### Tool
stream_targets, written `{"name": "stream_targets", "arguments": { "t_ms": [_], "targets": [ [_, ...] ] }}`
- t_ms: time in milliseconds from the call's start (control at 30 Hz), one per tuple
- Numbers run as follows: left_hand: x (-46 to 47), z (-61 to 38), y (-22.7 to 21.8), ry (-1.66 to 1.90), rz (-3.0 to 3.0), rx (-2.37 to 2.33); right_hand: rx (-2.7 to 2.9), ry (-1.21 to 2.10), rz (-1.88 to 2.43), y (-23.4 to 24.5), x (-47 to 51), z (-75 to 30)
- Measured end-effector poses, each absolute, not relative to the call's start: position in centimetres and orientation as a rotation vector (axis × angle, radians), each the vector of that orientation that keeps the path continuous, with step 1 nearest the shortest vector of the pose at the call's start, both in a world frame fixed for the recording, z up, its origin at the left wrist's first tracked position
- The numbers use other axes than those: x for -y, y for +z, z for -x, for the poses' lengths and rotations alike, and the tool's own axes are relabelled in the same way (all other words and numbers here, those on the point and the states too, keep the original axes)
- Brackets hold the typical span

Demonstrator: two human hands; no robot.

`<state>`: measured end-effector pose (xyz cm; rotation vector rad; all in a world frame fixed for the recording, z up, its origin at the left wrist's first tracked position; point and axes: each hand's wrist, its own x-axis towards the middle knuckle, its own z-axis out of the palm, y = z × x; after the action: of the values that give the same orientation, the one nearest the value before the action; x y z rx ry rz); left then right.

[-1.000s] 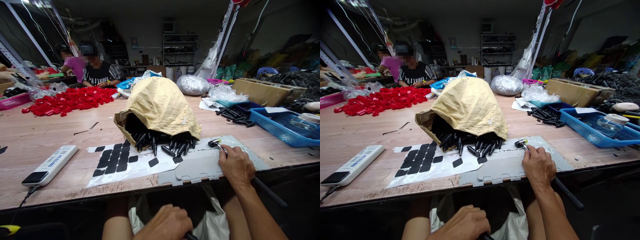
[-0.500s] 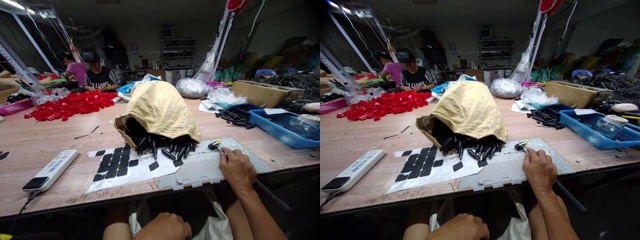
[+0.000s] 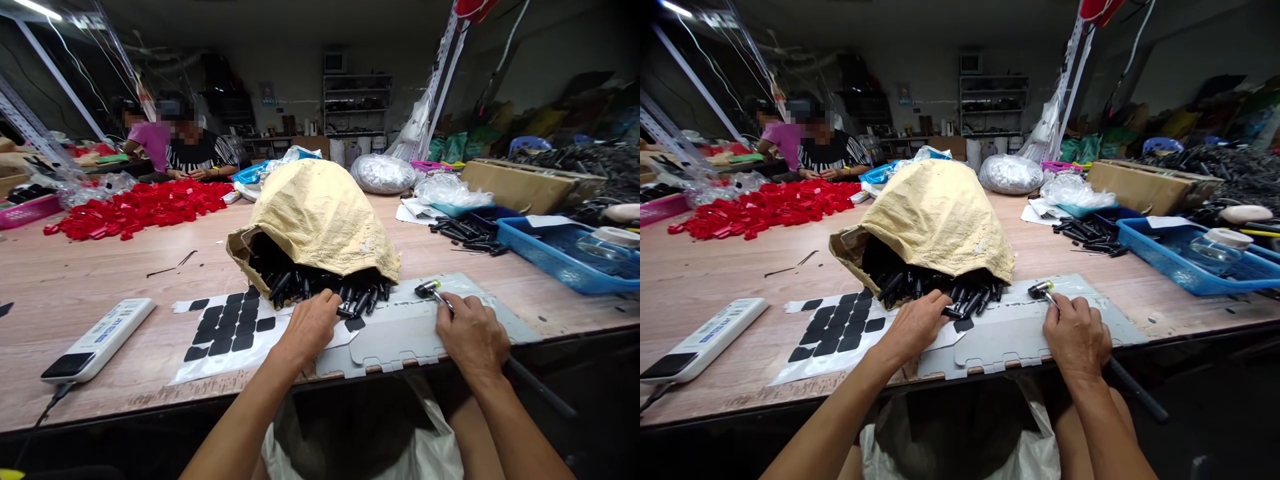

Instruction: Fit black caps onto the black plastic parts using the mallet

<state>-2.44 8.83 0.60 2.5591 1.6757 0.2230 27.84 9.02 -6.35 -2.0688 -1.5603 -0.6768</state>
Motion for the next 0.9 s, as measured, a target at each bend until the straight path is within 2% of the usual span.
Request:
{"name": "stream_targets", "arguments": {
  "t_ms": [133, 367, 533, 767, 900],
  "targets": [
    [-7.4, 2.7, 1.0, 0.286, -2.607, -1.587, 1.557, -0.687, 2.073, -6.2, -8.9, -27.7],
    [-6.1, 4.7, -1.5, 0.660, -2.333, -1.401, 1.549, -0.656, 2.092, -6.1, -8.9, -27.6],
    [-5.9, 5.4, -2.6, 0.913, -2.200, -1.429, 1.551, -0.602, 2.128, -6.2, -9.0, -27.7],
    [-6.1, 5.5, -2.5, 0.829, -2.135, -1.418, 1.603, -0.512, 2.178, -5.5, -9.0, -27.9],
    [-6.4, 5.6, -2.6, 0.815, -2.065, -1.410, 1.556, -0.429, 2.028, -3.7, -8.1, -26.9]
  ]
}}
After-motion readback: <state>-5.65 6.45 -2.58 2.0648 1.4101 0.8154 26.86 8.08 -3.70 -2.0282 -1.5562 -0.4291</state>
